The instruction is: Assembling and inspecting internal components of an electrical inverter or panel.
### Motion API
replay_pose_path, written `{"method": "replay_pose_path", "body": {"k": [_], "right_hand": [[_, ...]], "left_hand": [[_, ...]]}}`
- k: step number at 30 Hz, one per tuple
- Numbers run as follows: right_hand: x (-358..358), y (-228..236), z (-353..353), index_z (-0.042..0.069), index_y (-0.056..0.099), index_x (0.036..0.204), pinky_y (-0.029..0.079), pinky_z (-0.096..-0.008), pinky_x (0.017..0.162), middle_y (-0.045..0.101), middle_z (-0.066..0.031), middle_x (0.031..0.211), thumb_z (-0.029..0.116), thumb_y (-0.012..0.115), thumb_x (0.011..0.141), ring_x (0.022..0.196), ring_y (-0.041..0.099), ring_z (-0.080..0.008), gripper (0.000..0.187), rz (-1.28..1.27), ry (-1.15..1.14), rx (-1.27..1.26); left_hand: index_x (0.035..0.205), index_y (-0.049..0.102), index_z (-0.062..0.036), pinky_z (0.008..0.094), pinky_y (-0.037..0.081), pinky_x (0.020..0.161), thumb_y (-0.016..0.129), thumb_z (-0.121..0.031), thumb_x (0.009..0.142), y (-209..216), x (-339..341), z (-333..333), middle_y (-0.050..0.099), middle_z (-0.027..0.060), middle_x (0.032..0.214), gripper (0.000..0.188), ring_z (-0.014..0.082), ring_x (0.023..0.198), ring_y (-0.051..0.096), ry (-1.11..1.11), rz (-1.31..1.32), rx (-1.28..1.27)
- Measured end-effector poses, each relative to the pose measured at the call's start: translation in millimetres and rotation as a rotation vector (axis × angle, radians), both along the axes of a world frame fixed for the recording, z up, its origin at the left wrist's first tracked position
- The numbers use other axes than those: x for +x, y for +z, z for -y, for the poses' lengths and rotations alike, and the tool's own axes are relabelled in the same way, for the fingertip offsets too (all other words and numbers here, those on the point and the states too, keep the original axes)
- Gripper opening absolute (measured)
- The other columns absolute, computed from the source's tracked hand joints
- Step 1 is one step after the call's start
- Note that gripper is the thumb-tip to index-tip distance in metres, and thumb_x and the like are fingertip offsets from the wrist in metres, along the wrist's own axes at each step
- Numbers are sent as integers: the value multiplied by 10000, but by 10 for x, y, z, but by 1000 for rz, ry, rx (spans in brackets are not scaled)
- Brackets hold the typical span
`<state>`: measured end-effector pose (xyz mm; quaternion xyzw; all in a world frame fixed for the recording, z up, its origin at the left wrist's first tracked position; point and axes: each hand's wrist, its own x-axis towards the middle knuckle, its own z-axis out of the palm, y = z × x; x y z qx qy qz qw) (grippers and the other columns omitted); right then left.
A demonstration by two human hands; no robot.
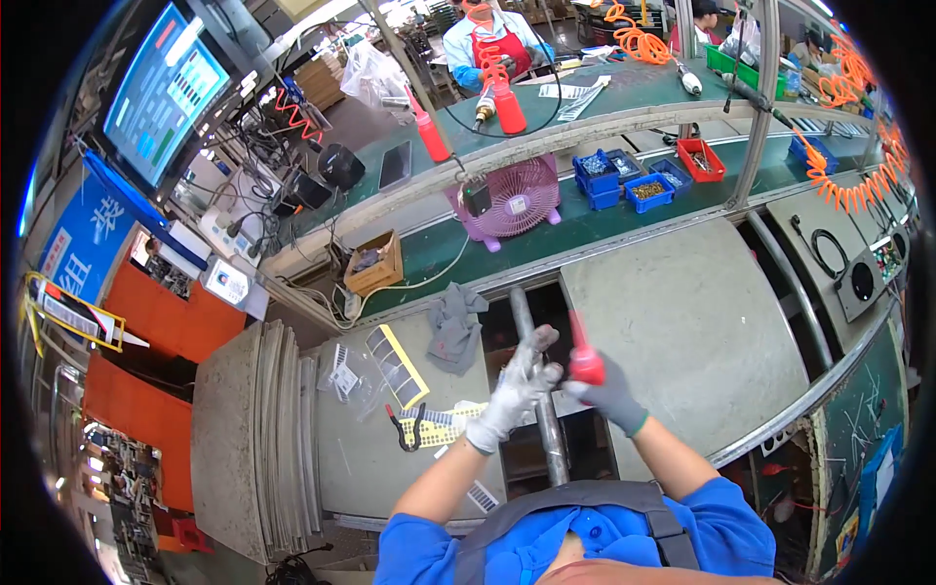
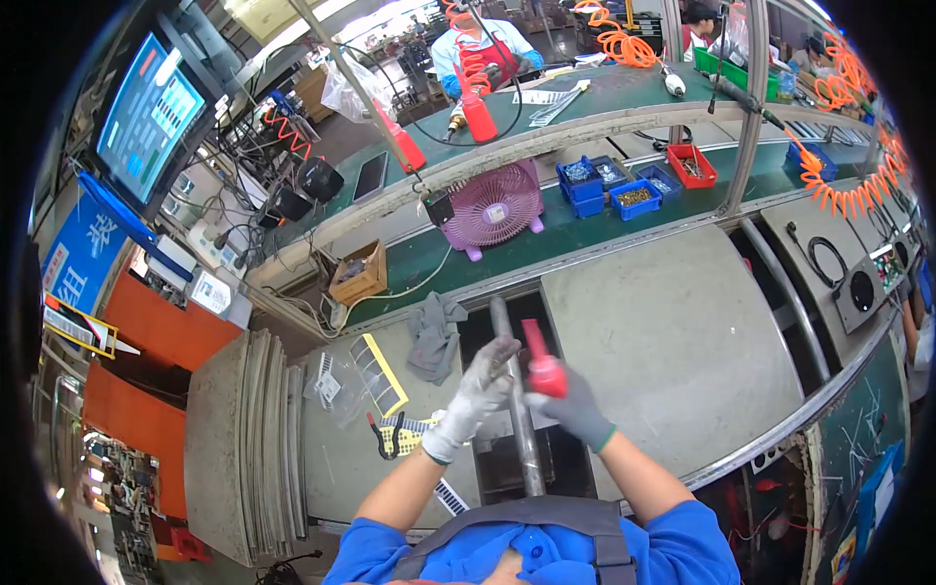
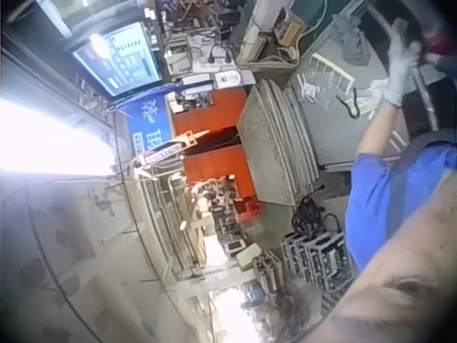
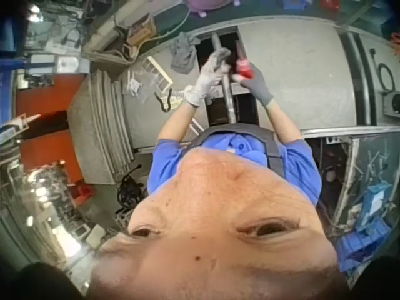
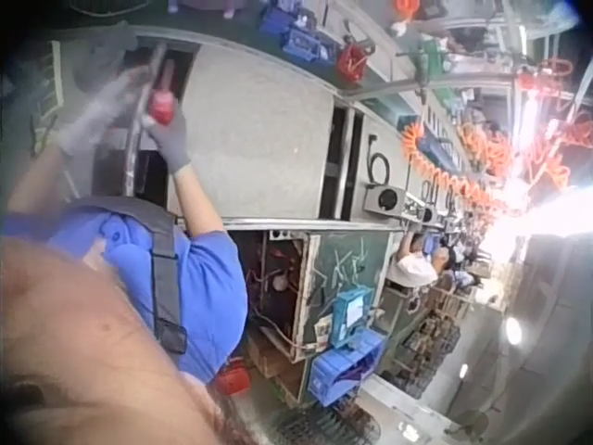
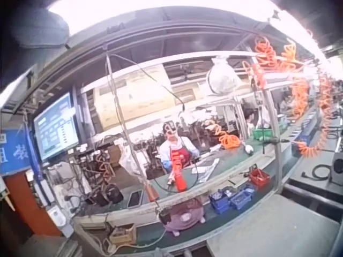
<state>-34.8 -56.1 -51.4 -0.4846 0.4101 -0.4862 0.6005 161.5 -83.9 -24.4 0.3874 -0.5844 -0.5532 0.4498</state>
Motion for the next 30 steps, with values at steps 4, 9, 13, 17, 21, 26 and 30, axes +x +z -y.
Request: {"method": "replay_pose_path", "body": {"k": [4,9,13,17,21,26,30], "right_hand": [[-888,-718,140,79,587,1063,508,-300,766,624,-19,944,146,815,760,872,604,-123,385,-158,-480,-87],[-1548,-1498,38,40,586,1149,502,-333,871,660,-77,1077,122,793,748,973,632,-195,458,-502,-915,19],[-1743,-2257,-141,37,582,1194,490,-347,949,652,-101,1158,85,795,730,1079,625,-229,513,-525,-921,155],[-1665,-2529,-48,32,570,1229,444,-382,1061,622,-130,1247,29,791,704,1211,575,-277,570,-601,-892,-3],[-1791,-2525,-100,27,568,1243,431,-394,1078,613,-143,1269,47,796,704,1226,565,-300,586,-653,-938,14],[-1796,-2495,-11,25,580,1232,424,-401,1079,613,-142,1273,99,802,708,1225,561,-302,574,-691,-947,9],[-1850,-2527,10,31,586,1225,423,-414,1072,620,-145,1261,125,804,701,1226,558,-315,576,-724,-955,-16]], "left_hand": [[1378,511,8,284,451,959,563,-278,1021,391,294,510,616,89,1253,461,155,1138,568,30,326,6],[1104,669,-13,275,486,773,528,-211,999,856,226,1275,679,43,919,265,127,840,603,279,484,-176],[940,651,-35,245,403,546,580,-163,977,886,761,2441,619,4,744,151,73,593,512,674,656,-365],[1246,560,31,310,494,772,676,-161,921,1058,1414,3365,629,123,1095,394,170,920,601,730,486,-530],[1470,309,71,361,500,961,750,-153,864,1363,820,3849,467,258,1415,782,285,1218,560,742,274,-464],[1453,335,61,351,515,945,785,-103,825,1401,713,4081,508,229,1372,790,257,1180,583,623,219,-465],[1207,551,30,320,533,843,756,-103,850,1323,742,4220,689,98,1056,432,179,910,660,635,377,-473]]}}
